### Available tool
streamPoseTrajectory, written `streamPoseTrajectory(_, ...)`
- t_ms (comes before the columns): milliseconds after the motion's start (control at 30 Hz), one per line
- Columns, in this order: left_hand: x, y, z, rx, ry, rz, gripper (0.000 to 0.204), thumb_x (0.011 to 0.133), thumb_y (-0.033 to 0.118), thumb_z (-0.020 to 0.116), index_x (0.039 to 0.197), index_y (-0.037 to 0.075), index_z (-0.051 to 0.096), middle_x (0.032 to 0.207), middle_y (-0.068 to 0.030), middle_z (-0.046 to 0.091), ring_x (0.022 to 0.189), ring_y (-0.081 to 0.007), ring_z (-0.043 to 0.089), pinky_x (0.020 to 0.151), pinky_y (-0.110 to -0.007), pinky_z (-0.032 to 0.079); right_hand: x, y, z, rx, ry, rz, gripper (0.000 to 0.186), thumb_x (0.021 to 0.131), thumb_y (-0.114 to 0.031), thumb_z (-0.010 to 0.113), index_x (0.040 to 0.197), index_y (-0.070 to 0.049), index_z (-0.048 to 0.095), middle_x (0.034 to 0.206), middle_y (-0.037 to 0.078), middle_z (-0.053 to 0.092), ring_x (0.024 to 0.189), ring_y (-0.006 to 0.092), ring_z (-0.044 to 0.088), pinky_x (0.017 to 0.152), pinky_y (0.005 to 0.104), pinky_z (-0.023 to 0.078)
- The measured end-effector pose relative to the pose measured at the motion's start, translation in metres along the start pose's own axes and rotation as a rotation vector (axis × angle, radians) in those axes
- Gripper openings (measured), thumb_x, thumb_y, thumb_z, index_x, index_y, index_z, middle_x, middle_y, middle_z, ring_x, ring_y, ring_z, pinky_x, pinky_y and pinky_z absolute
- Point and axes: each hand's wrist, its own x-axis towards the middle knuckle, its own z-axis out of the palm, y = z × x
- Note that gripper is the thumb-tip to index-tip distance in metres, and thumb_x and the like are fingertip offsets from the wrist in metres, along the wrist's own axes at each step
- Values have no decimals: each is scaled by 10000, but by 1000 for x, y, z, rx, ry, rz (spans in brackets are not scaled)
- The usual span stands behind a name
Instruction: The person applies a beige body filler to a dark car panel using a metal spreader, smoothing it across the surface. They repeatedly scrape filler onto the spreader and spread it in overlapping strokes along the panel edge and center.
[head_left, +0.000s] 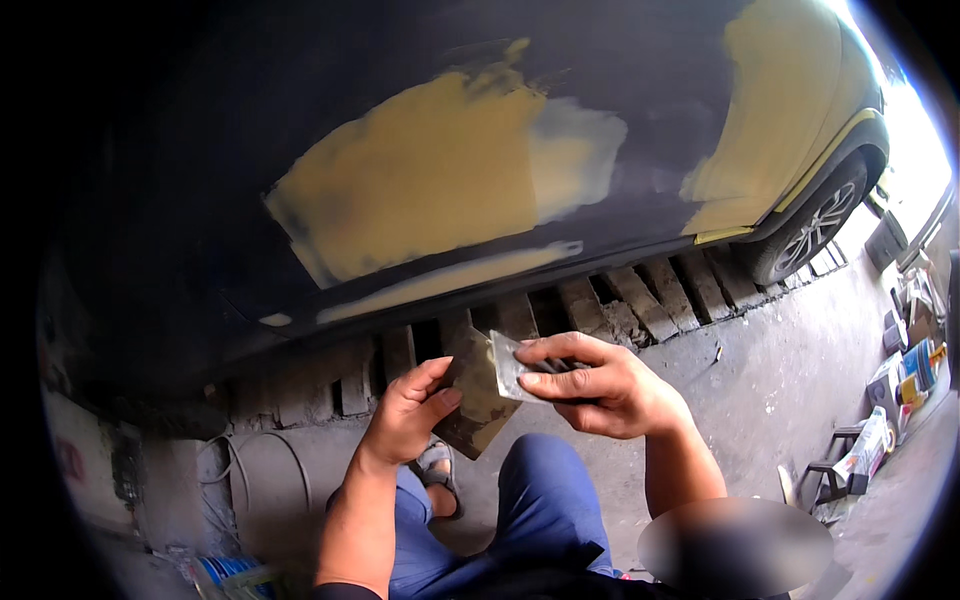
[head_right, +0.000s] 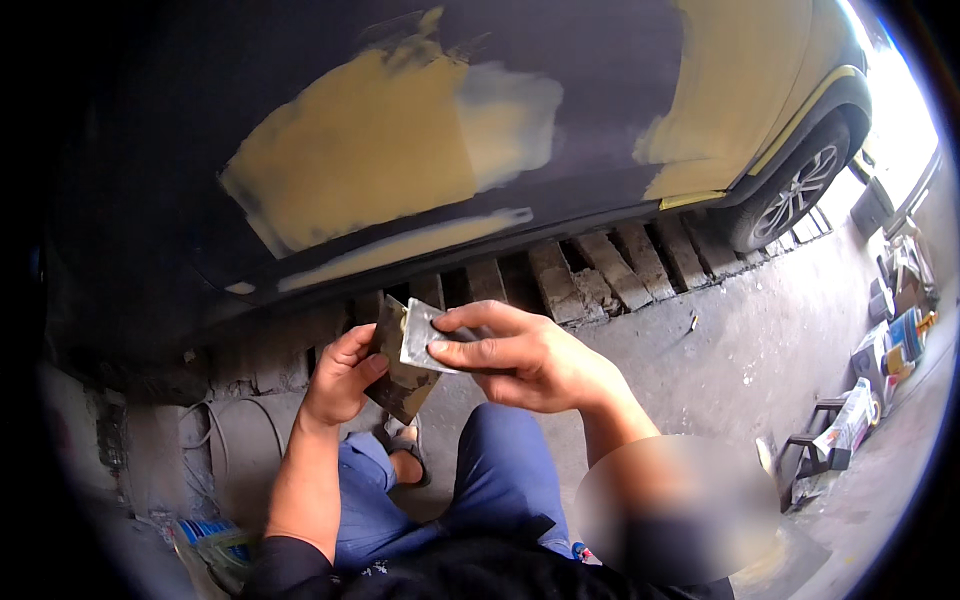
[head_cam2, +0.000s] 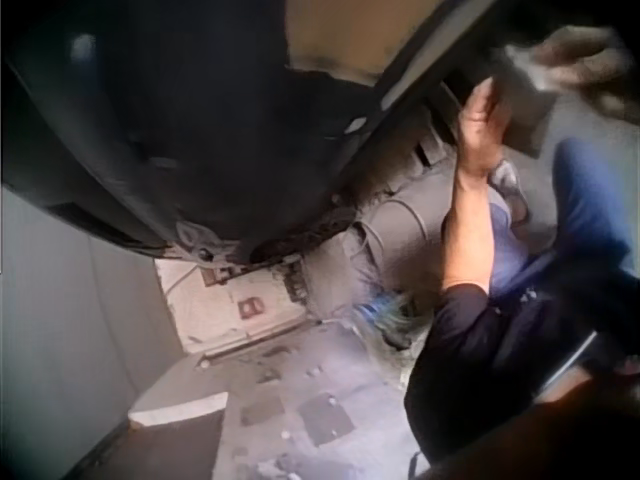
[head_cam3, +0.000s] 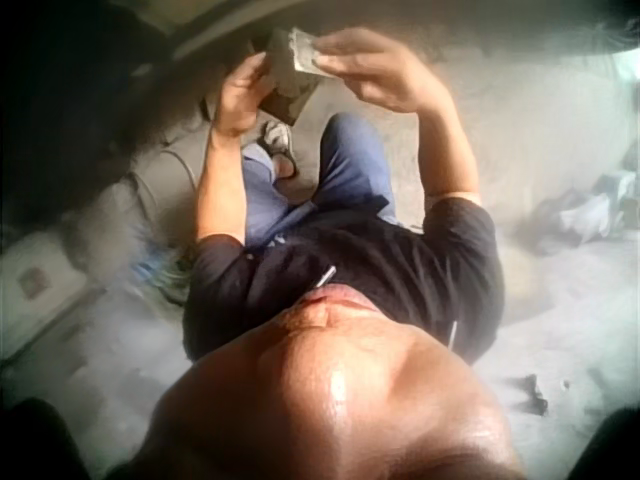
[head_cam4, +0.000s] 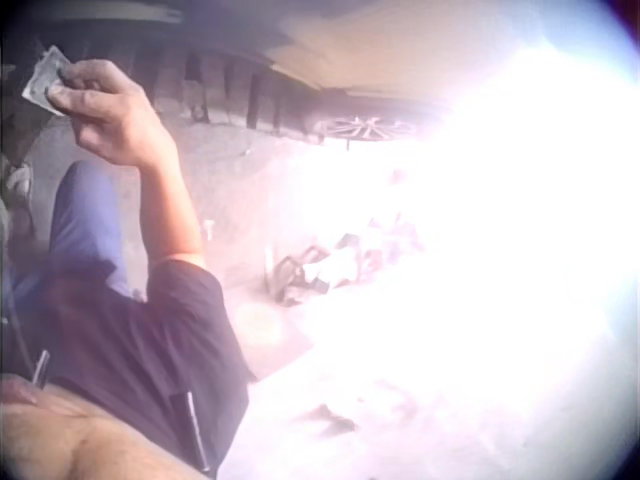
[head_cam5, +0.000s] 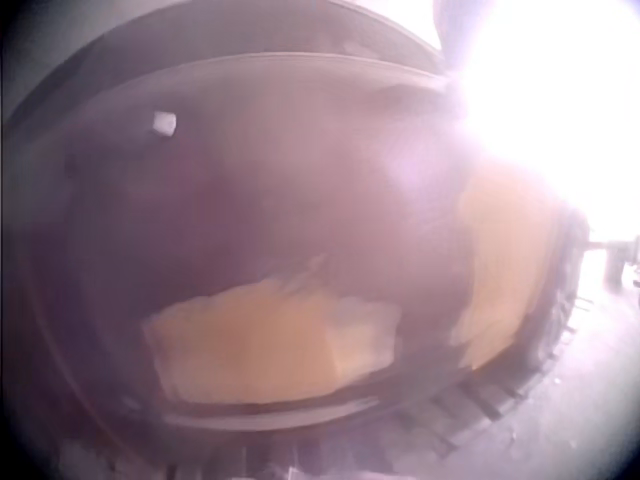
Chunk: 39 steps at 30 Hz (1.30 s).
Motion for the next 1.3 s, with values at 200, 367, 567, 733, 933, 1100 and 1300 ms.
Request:
streamPoseTrajectory(200,11,-13,0,30,-33,17,353,975,25,574,1322,-22,532,1218,-74,643,1112,-123,581,992,-272,437,-5,22,-4,-234,17,151,596,680,74,649,1230,-150,688,1269,146,594,1142,344,596,950,401,505)
streamPoseTrajectory(367,23,4,31,68,102,138,323,1003,55,529,1315,-25,506,1171,-81,654,1077,-118,587,971,-259,432,-21,38,-1,-593,299,280,496,710,-7,633,1183,-148,677,1248,113,581,1160,347,536,966,454,462)
streamPoseTrajectory(567,28,-1,40,89,166,128,334,998,50,515,1321,-32,488,1165,-88,654,1055,-116,591,963,-259,430,3,10,38,-837,429,164,507,703,-56,689,1186,-210,682,1292,96,556,1214,365,496,969,465,427)
streamPoseTrajectory(733,25,-3,38,353,242,161,311,990,36,525,1291,-41,519,1103,-78,666,975,-113,598,892,-247,450,2,14,57,-850,307,179,513,708,-83,699,1200,-226,670,1299,84,556,1219,362,492,958,468,409)
streamPoseTrajectory(933,35,-2,8,741,398,577,262,993,74,532,1222,-50,563,1058,-104,680,936,-126,615,857,-254,467,11,33,8,-862,557,276,550,711,-40,623,1249,-151,628,1297,103,545,1191,372,480,948,480,417)
streamPoseTrajectory(1100,45,-39,-14,200,210,327,354,997,95,565,1328,-23,517,1217,-72,640,1099,-119,575,991,-261,412,68,22,-38,-1190,634,369,635,757,-105,634,1377,-167,512,1431,99,446,1251,374,416,973,518,384)
streamPoseTrajectory(1300,47,-43,-18,126,146,251,319,999,135,573,1281,-15,555,1167,-51,654,1047,-101,587,947,-248,431,126,19,-46,-1312,679,352,620,787,-116,630,1390,-170,495,1455,92,405,1268,385,382,991,531,371)
